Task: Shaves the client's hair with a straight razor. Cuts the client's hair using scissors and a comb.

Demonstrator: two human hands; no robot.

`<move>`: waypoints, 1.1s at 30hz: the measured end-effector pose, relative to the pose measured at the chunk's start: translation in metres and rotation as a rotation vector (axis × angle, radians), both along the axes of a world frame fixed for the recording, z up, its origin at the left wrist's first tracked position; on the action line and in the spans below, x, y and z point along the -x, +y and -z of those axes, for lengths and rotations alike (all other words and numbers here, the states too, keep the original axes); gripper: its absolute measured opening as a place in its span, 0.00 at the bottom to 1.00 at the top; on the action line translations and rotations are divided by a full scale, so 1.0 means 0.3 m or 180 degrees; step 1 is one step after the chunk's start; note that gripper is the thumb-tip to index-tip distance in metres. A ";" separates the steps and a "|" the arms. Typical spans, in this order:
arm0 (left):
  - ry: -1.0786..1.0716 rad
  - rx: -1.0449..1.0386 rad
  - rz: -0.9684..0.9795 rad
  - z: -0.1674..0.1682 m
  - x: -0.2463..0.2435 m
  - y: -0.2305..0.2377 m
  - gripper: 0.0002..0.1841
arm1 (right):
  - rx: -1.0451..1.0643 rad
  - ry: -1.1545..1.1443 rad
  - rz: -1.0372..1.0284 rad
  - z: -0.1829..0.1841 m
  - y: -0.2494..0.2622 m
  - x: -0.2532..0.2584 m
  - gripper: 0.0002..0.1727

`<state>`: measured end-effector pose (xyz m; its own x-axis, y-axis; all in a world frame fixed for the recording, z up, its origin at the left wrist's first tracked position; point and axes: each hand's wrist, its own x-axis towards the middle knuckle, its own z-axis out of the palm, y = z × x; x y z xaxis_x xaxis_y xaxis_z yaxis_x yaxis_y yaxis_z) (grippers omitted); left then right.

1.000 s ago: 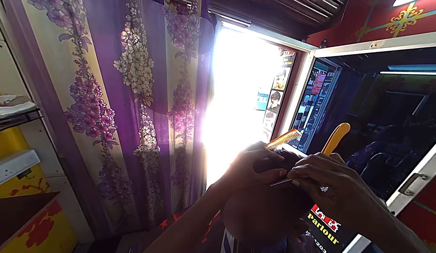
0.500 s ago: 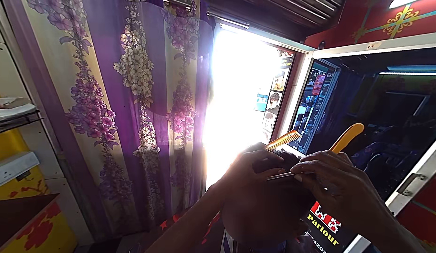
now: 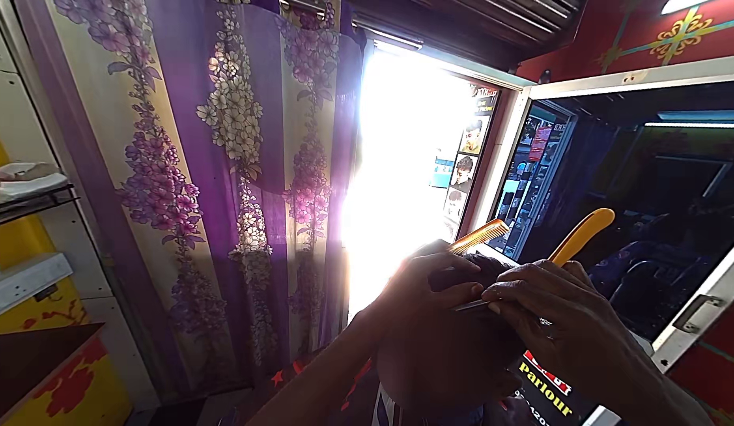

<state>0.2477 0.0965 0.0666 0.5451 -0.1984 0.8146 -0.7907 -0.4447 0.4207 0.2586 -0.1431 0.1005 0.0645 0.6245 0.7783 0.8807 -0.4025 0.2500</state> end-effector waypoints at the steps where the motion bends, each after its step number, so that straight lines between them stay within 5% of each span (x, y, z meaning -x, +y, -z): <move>1: 0.0008 0.0002 -0.0008 0.000 0.001 0.000 0.13 | -0.0012 0.0002 -0.0017 0.000 0.001 0.001 0.11; 26: 0.0005 0.0029 0.0022 0.003 -0.003 0.003 0.13 | 0.0258 0.0011 -0.0067 -0.012 0.013 -0.006 0.11; 33: -0.0088 -0.0111 -0.0010 0.000 -0.012 0.017 0.12 | -0.0328 0.0225 -0.0105 -0.025 -0.005 0.009 0.10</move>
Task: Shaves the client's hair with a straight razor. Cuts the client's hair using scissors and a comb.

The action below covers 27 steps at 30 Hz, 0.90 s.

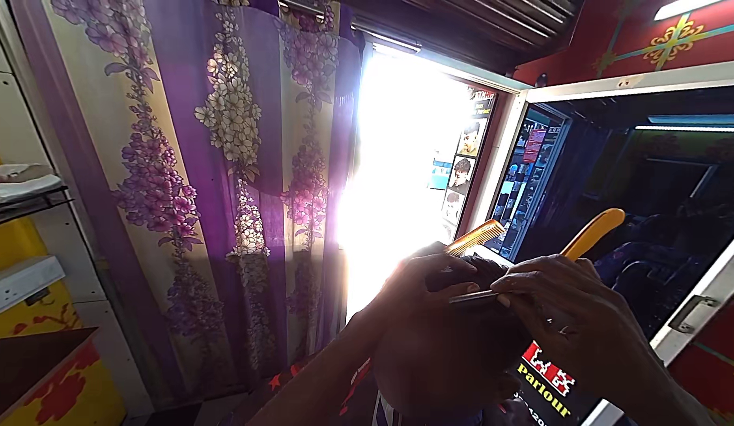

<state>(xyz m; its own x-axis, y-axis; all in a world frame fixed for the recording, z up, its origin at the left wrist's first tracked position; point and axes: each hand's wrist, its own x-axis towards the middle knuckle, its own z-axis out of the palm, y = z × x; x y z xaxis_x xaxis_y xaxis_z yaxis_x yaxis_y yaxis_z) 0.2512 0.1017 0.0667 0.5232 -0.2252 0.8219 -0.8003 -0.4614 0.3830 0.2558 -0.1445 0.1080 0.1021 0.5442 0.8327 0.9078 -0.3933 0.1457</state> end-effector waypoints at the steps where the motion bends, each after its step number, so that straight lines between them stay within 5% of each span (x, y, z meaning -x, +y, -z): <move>1: -0.0021 0.0009 -0.0028 -0.003 -0.005 0.011 0.12 | -0.0177 0.0086 -0.0007 -0.002 -0.010 0.001 0.09; 6: -0.0119 0.0755 -0.1107 -0.049 0.007 0.082 0.05 | -0.0847 0.0532 -0.0016 0.003 -0.089 -0.019 0.11; 8: -0.0299 0.0830 -0.0959 -0.073 0.031 0.081 0.06 | -0.0990 0.0651 -0.0148 0.008 -0.111 -0.027 0.10; 11: -0.0315 -0.0025 -0.0516 -0.086 0.062 0.020 0.16 | -0.1015 0.0878 -0.0376 0.029 -0.117 -0.036 0.10; 15: -0.0069 -0.0825 -0.0680 -0.074 0.033 -0.042 0.24 | -0.0678 0.0786 -0.0344 0.054 -0.096 -0.040 0.09; 27: 0.0701 -0.0194 -0.0120 -0.058 -0.002 -0.036 0.18 | -0.0188 0.0401 0.0028 0.072 -0.063 -0.072 0.09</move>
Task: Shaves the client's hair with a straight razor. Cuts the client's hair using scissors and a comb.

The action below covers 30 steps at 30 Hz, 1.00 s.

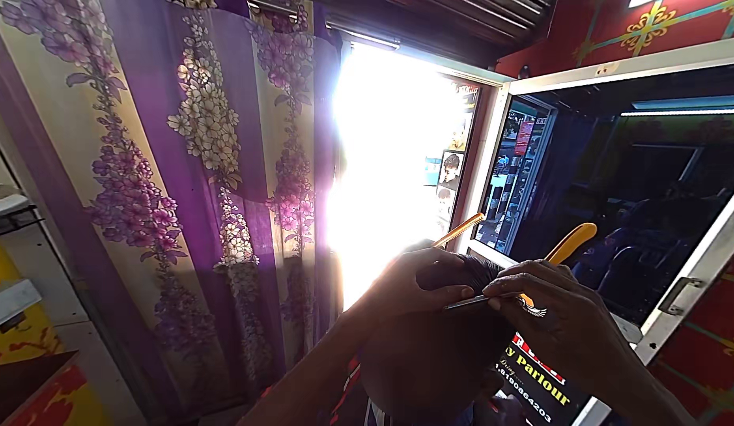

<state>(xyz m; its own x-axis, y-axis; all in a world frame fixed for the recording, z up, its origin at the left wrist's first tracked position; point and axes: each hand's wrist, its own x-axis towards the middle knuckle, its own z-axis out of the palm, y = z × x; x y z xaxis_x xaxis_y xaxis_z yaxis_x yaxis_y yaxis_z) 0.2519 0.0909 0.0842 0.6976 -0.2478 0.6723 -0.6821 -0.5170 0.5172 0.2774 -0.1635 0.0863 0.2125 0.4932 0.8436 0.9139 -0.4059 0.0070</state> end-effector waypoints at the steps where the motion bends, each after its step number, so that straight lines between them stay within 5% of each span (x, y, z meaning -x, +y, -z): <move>1: 0.0017 0.0026 0.0028 0.001 0.001 0.000 0.18 | 0.0005 -0.0033 0.0006 0.003 0.001 -0.001 0.09; 30: -0.0053 0.0011 0.0036 0.006 0.011 -0.002 0.17 | 0.0230 -0.0071 -0.0138 -0.001 -0.007 -0.008 0.09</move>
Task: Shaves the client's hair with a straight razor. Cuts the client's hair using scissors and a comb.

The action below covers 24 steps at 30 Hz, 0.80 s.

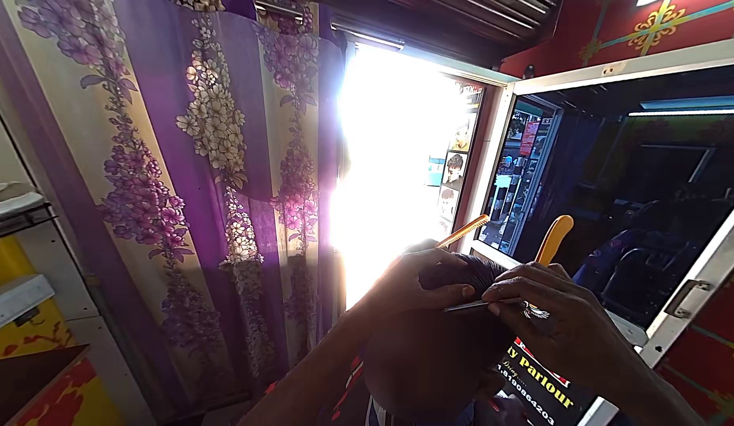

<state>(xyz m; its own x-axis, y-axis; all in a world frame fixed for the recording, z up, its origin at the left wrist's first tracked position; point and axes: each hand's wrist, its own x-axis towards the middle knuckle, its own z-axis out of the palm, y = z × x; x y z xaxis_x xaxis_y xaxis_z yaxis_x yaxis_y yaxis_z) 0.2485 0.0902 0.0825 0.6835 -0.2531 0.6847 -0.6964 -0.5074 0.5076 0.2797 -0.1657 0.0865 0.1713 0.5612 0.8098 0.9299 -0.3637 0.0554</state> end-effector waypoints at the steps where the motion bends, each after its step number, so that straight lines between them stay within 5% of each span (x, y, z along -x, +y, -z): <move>1: -0.0023 -0.0018 -0.0009 0.001 -0.001 0.000 0.18 | -0.0017 -0.0006 0.0000 0.000 0.000 -0.001 0.09; 24: -0.0107 -0.0064 -0.0031 0.004 -0.004 -0.004 0.17 | 0.0083 -0.0198 0.0080 -0.010 0.010 0.009 0.10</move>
<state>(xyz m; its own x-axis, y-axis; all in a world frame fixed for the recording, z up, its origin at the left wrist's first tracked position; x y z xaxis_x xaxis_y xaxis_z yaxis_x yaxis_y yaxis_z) 0.2498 0.0890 0.0813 0.6626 -0.2604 0.7022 -0.7079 -0.5240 0.4736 0.2771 -0.1627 0.0896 0.1354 0.5784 0.8044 0.9149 -0.3847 0.1226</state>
